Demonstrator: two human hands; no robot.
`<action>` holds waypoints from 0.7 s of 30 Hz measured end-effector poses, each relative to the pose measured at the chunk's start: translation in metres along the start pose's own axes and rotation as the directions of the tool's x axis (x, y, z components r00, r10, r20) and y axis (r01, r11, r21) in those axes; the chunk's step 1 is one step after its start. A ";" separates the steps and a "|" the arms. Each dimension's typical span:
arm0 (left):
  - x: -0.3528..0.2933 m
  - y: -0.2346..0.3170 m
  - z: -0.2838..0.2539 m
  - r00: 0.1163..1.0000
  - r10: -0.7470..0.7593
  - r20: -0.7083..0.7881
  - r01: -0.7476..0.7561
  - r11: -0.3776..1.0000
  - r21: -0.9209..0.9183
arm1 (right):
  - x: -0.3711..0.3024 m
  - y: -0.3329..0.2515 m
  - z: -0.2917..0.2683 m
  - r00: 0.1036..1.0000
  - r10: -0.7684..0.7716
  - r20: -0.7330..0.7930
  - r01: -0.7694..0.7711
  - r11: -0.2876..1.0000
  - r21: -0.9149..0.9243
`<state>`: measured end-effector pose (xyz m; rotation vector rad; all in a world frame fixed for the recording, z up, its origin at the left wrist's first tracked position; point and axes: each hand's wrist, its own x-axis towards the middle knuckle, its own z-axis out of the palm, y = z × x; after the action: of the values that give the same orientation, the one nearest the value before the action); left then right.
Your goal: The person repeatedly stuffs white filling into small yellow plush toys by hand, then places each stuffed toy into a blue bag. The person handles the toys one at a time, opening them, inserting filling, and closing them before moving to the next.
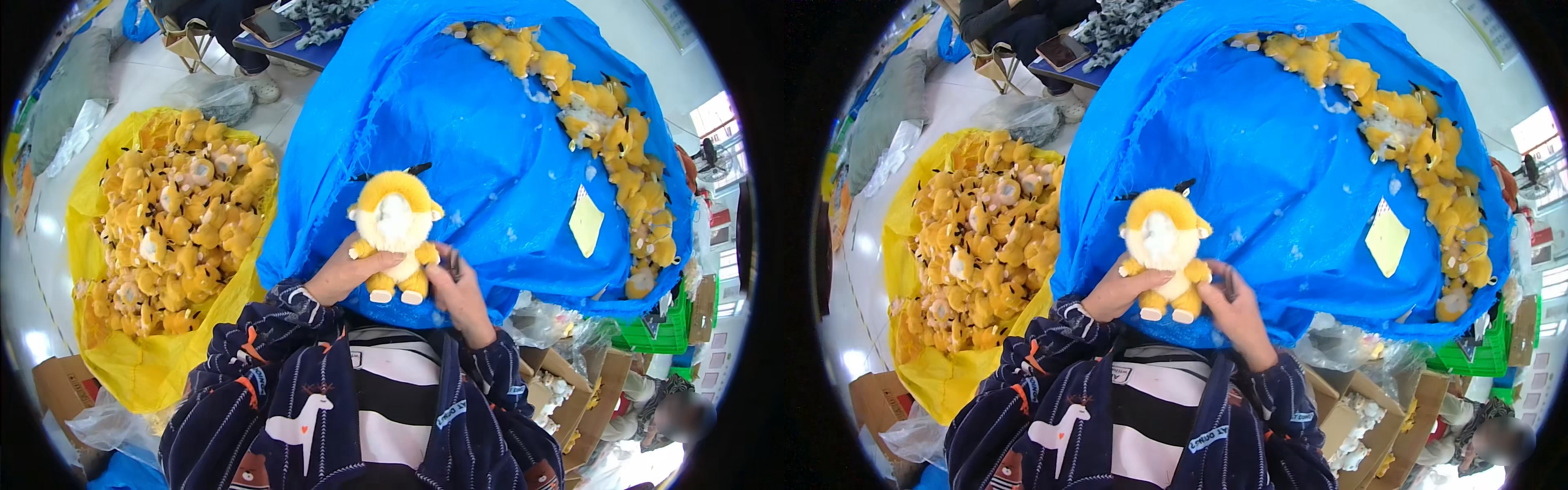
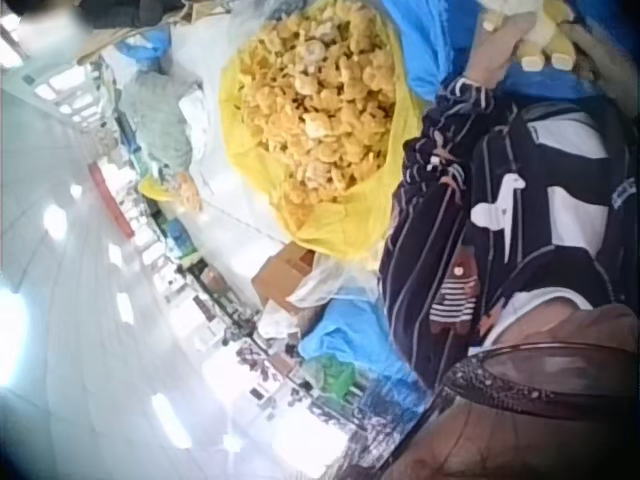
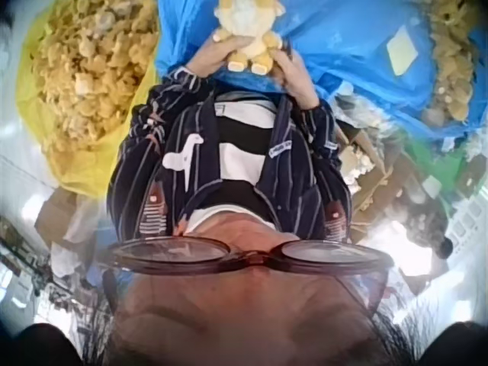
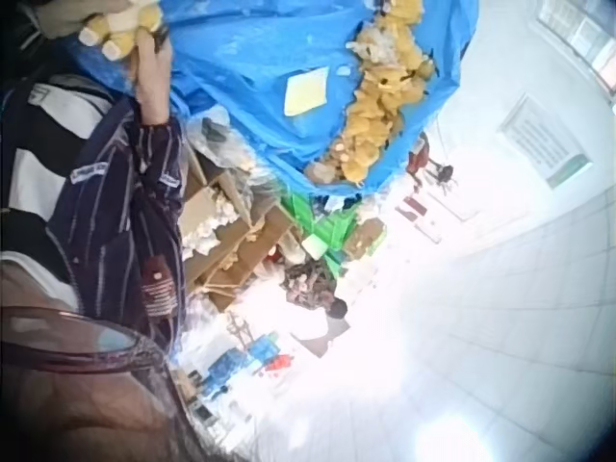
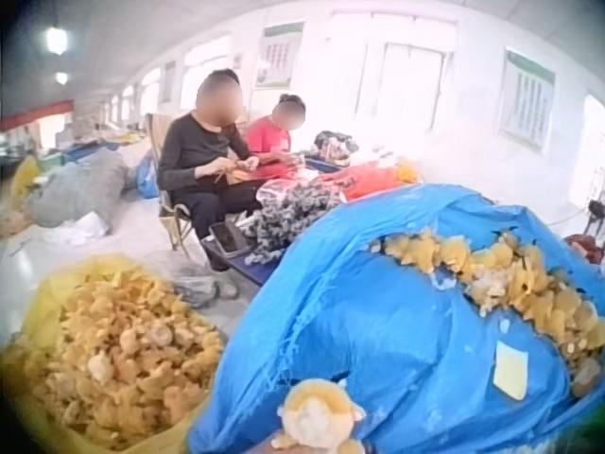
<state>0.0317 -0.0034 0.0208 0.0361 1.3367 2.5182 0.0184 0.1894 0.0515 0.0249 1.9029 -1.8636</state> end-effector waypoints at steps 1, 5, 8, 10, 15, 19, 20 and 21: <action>-0.003 0.000 -0.002 1.000 0.013 -0.011 -0.012 0.996 0.086 | 0.003 0.001 -0.006 0.998 -0.015 -0.067 0.008 0.995 -0.099; -0.009 -0.007 -0.004 0.996 0.055 0.066 -0.073 0.946 0.317 | 0.006 -0.007 0.000 0.934 -0.350 -0.068 0.345 0.935 -0.079; -0.011 -0.001 0.004 0.990 0.141 0.024 -0.143 0.966 0.216 | 0.010 -0.002 0.009 0.910 -0.406 -0.087 0.388 0.906 -0.171; -0.010 0.004 0.002 0.992 0.121 -0.036 -0.101 0.929 0.357 | 0.007 -0.001 0.015 0.891 -0.446 -0.085 0.403 0.864 -0.302; -0.010 -0.010 0.007 0.923 0.359 -0.138 -0.250 0.833 0.494 | 0.007 0.013 0.030 0.819 -0.570 -0.067 0.497 0.762 -0.415; -0.003 -0.018 0.004 0.895 0.411 -0.172 -0.324 0.865 0.382 | 0.012 0.016 0.032 0.785 -0.618 -0.039 0.439 0.599 -0.670; -0.003 -0.015 0.000 0.932 0.332 -0.142 -0.275 0.908 0.317 | 0.012 0.013 0.033 0.769 -0.637 -0.049 0.460 0.605 -0.650; -0.005 -0.005 0.001 0.954 0.276 -0.115 -0.228 0.921 0.317 | 0.013 0.015 0.031 0.784 -0.617 -0.060 0.440 0.623 -0.647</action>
<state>0.0383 -0.0011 0.0181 0.0793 1.8825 2.5382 0.0214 0.1568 0.0338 -0.5926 2.8883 -1.5099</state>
